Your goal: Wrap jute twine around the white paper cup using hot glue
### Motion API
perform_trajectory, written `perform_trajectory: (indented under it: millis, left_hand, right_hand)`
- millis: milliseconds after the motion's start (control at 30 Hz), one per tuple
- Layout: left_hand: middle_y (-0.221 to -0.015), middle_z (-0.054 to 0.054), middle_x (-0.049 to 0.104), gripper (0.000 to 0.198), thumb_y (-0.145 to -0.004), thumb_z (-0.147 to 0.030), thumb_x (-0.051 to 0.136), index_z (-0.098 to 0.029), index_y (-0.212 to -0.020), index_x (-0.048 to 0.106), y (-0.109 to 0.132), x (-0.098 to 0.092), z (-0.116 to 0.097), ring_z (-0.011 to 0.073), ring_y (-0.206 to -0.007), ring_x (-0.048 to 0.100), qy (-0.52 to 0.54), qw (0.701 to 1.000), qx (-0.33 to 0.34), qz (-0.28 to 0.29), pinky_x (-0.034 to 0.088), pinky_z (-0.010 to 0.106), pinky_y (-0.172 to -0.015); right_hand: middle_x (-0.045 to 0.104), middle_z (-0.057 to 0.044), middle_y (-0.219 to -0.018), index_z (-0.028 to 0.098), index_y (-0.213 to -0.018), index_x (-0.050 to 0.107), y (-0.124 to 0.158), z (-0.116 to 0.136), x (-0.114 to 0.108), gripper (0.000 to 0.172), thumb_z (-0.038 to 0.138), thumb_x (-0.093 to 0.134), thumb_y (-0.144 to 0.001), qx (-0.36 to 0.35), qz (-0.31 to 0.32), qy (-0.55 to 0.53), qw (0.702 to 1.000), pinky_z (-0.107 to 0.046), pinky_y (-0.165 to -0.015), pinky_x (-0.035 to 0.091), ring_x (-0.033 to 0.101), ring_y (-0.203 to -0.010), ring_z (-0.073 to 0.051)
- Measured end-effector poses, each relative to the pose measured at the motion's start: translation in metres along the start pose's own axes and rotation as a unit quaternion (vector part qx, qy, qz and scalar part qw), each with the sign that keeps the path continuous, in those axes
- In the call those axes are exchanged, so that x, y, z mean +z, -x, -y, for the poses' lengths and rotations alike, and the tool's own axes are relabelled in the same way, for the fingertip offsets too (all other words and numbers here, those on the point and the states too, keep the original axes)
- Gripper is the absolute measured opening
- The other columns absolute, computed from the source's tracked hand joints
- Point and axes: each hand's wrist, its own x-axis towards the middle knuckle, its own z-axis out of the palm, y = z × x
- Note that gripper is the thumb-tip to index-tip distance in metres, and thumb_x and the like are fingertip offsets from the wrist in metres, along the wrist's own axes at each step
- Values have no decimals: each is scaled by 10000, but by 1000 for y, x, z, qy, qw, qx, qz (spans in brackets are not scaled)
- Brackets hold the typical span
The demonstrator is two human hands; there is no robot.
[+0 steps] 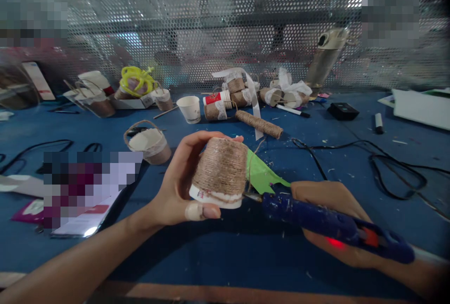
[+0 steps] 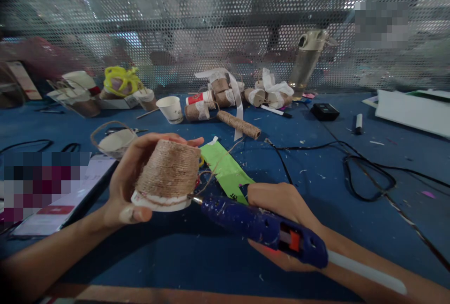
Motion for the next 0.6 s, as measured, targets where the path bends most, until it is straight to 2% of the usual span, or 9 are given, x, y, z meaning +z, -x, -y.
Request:
perform_trajectory:
  millis: [267,400,500,600]
  left_hand:
    - [-1368,115,583,837,-620,-543,896,-309,-1328,516,-1,0,0,425,-1343,549,-20,1000,3,-9,568,569,-1045]
    - [-1356,103,582,815,-629,-559,889,-324,-1316,520,-1,-1,0,430,-1374,515,-35,999,-3,-24,553,578,-1061]
    - [-1381,98,556,845,-618,-598,878,-327,-1327,505,0,-2,1,425,-1370,517,-52,998,10,-30,537,571,-1080]
    - [-1412,110,547,871,-632,-567,883,-299,-1355,479,0,-2,3,403,-1362,532,-49,999,12,-17,560,528,-1059]
  right_hand:
    - [489,34,-613,224,-646,407,-3,-8,2,228,218,569,-807,25,10,-28,999,-251,-468,305,440,-505,-110]
    - [484,40,-606,222,-650,419,-3,-5,-3,226,166,552,-824,27,6,-31,999,-248,-457,292,424,-497,-105]
    - [475,46,-574,222,-645,434,0,-2,-4,236,194,545,-851,28,-49,-21,998,-253,-449,287,417,-477,-105]
    - [495,40,-560,226,-649,464,6,-8,0,298,286,559,-925,70,-116,-49,990,-258,-443,347,462,-463,-116]
